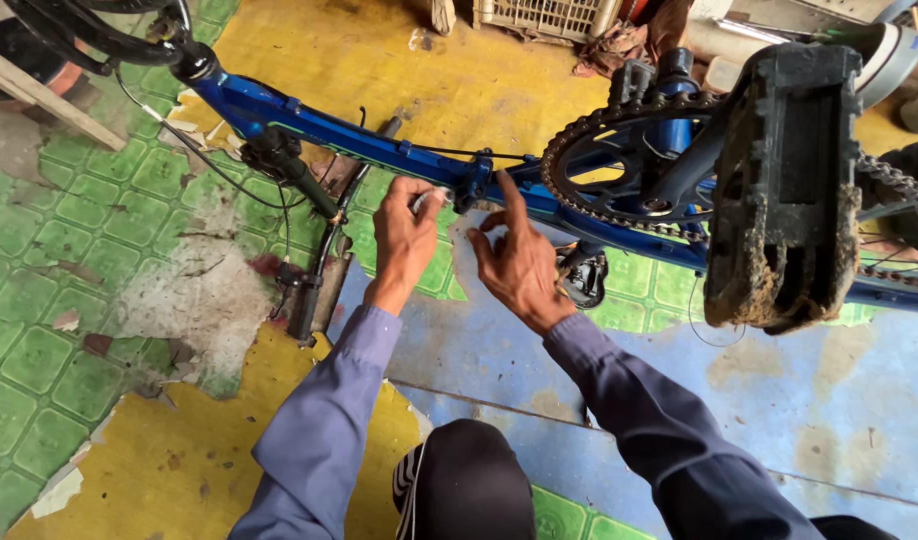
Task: The person adjusts the bicycle chain and pedals, then wipes the chain and rear wheel with a cloth. They use a wrench to tighten bolts on the rear wheel hub and axle.
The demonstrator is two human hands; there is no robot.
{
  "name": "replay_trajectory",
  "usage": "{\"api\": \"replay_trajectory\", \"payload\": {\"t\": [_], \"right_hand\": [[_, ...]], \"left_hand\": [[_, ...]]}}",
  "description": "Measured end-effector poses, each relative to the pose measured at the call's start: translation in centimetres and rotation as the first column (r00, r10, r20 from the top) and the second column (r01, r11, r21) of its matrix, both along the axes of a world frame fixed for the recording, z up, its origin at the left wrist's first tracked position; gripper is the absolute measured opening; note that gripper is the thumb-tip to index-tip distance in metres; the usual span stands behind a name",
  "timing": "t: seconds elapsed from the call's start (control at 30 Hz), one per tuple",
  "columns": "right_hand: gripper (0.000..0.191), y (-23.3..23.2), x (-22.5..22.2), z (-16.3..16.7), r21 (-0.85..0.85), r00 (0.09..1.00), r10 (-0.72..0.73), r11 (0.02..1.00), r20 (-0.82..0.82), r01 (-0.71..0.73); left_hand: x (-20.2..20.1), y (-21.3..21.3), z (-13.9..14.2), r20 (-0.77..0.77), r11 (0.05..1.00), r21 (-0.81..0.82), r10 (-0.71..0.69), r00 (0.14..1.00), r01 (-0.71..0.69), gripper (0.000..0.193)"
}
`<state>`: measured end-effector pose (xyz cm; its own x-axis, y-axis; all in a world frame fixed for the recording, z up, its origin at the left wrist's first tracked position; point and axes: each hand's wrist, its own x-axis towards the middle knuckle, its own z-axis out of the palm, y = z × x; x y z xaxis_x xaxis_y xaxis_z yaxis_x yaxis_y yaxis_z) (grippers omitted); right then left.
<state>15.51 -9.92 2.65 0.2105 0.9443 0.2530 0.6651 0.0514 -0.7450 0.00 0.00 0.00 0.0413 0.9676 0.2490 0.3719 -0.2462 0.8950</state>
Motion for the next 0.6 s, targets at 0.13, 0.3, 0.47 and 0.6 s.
{"api": "replay_trajectory", "payload": {"t": [0.13, 0.3, 0.47, 0.6], "right_hand": [[0.102, 1.4, -0.2, 1.5, 0.005, 0.997, 0.005, 1.0, 0.073, -0.005], [0.104, 2.8, -0.9, 2.3, 0.013, 0.996, -0.07, 0.998, 0.049, 0.069], [0.092, 3.9, -0.2, 2.1, 0.017, 0.995, -0.042, 0.999, 0.088, 0.04], [0.085, 3.9, 0.5, 2.0, 0.04, 0.996, 0.012, 0.999, 0.084, -0.015]], "left_hand": [[0.5, 0.6, 0.8, 0.047, 1.0, -0.021, 0.017, 0.999, -0.016, 0.024], [0.9, 0.2, 1.2, 0.164, 0.998, 0.064, 0.018, 0.986, -0.029, 0.026], [1.2, -0.1, 1.0, 0.227, 0.999, -0.033, 0.015, 0.974, -0.008, 0.023], [2.1, -0.7, 0.3, 0.398, 0.995, 0.097, -0.02, 0.917, -0.02, 0.019]]}}
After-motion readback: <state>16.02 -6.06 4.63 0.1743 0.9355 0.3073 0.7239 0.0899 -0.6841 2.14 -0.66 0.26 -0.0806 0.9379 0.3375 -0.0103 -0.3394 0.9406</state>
